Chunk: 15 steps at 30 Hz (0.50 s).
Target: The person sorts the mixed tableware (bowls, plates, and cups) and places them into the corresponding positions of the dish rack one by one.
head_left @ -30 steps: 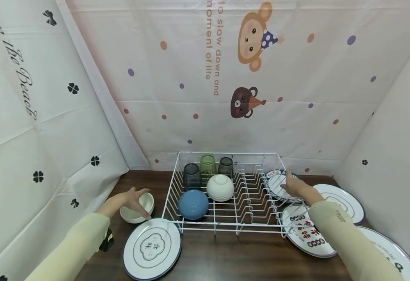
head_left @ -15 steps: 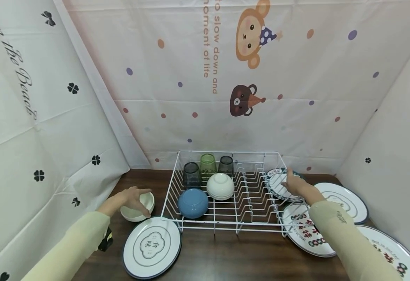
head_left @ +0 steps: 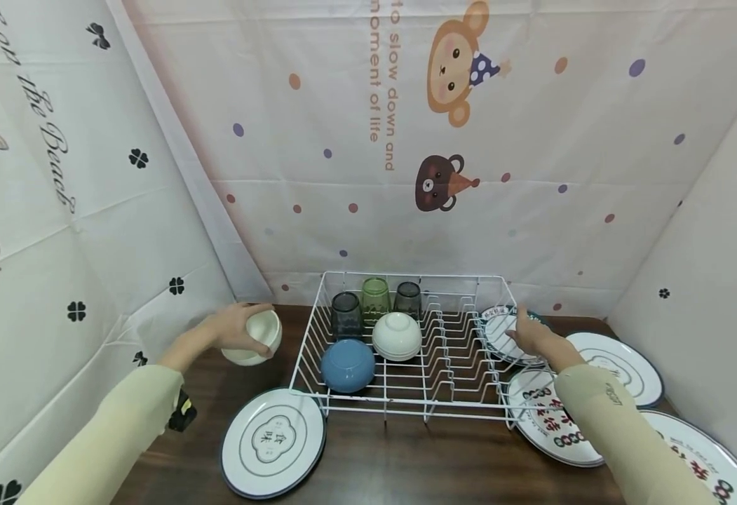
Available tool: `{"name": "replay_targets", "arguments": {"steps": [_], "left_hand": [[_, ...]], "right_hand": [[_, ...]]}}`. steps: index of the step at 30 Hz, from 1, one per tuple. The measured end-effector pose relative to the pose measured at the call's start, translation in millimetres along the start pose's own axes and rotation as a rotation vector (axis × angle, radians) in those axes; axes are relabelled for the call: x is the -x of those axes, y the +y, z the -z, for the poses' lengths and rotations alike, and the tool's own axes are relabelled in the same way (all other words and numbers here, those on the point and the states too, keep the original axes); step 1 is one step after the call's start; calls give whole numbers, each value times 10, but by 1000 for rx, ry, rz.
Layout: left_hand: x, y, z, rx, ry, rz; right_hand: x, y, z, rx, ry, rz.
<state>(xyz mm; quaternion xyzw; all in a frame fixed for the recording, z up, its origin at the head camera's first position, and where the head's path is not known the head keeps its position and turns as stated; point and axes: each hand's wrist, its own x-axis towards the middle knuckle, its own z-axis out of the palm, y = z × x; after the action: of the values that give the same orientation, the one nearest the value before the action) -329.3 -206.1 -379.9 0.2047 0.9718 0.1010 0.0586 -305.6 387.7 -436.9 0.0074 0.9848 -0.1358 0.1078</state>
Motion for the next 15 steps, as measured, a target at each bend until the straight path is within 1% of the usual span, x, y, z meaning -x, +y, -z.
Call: {"name": "replay_targets", "arguments": {"steps": [4,7,9,11,15], "left_hand": [[30,47,152,88,114,-91],[94,75,256,156,176,-141],[118,120,314,181,201,-168],[107,198,343,200,224,-185],[7,453,332,246,262,-238]], "right_hand": [[-43,-40,-73,-16,1,0],[-68,-121,-93,-79,-40,-16],[-70,-178,-68,-121,-73,-30],[-71,-202,-34,-154,-97,-36],[-52,-156,41,-125,-83,19]]}}
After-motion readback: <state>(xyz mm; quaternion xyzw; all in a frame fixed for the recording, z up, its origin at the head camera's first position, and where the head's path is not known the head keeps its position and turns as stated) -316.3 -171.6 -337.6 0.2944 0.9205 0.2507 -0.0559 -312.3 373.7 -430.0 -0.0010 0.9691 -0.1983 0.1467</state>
